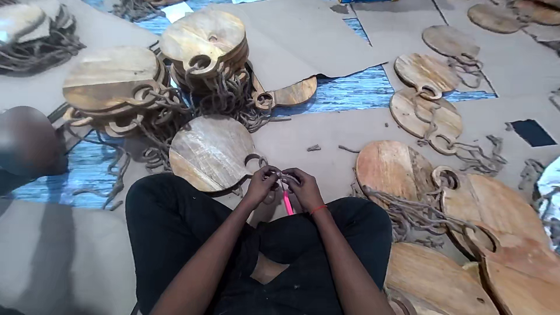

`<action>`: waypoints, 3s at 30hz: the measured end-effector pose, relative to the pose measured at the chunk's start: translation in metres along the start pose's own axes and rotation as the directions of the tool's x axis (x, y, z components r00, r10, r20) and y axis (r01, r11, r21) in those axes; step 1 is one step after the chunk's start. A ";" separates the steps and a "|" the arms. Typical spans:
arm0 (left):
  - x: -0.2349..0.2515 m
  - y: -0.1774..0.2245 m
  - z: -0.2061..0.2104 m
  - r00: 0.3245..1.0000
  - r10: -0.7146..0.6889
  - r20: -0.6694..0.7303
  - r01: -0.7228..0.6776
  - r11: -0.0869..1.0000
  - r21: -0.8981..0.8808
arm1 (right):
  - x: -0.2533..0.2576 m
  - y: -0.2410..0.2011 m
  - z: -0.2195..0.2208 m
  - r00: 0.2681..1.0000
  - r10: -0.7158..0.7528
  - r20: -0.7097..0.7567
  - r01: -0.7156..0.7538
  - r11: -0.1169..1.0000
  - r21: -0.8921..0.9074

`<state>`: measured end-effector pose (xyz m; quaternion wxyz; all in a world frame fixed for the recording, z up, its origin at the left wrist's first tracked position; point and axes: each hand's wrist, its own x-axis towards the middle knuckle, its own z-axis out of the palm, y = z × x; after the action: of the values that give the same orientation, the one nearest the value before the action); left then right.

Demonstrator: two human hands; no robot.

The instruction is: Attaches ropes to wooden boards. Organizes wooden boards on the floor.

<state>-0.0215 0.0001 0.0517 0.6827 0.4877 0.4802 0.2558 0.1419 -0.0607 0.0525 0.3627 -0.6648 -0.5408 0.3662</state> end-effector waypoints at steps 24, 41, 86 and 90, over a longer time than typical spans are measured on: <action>0.025 -0.040 0.016 0.995 -0.056 -0.080 0.090 0.847 0.523 | 0.036 0.028 0.013 0.882 0.466 0.065 -0.451 0.877 -0.164; 0.023 -0.044 0.015 0.990 -0.077 -0.116 0.124 0.870 0.478 | 0.009 0.011 0.015 0.880 0.475 0.011 -0.467 0.868 -0.171; 0.028 -0.040 0.022 0.991 -0.107 -0.079 0.134 0.815 0.563 | 0.036 0.020 0.013 0.859 0.507 0.072 -0.462 0.827 -0.319; 0.028 -0.039 0.021 0.991 -0.114 -0.072 0.135 0.827 0.546 | 0.036 0.022 0.013 0.872 0.486 0.068 -0.449 0.846 -0.289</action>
<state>0.0045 -0.0009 0.0060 0.5204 0.6260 0.5765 0.0712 0.1454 -0.0277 0.0240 0.1323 -0.7918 -0.4299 0.4132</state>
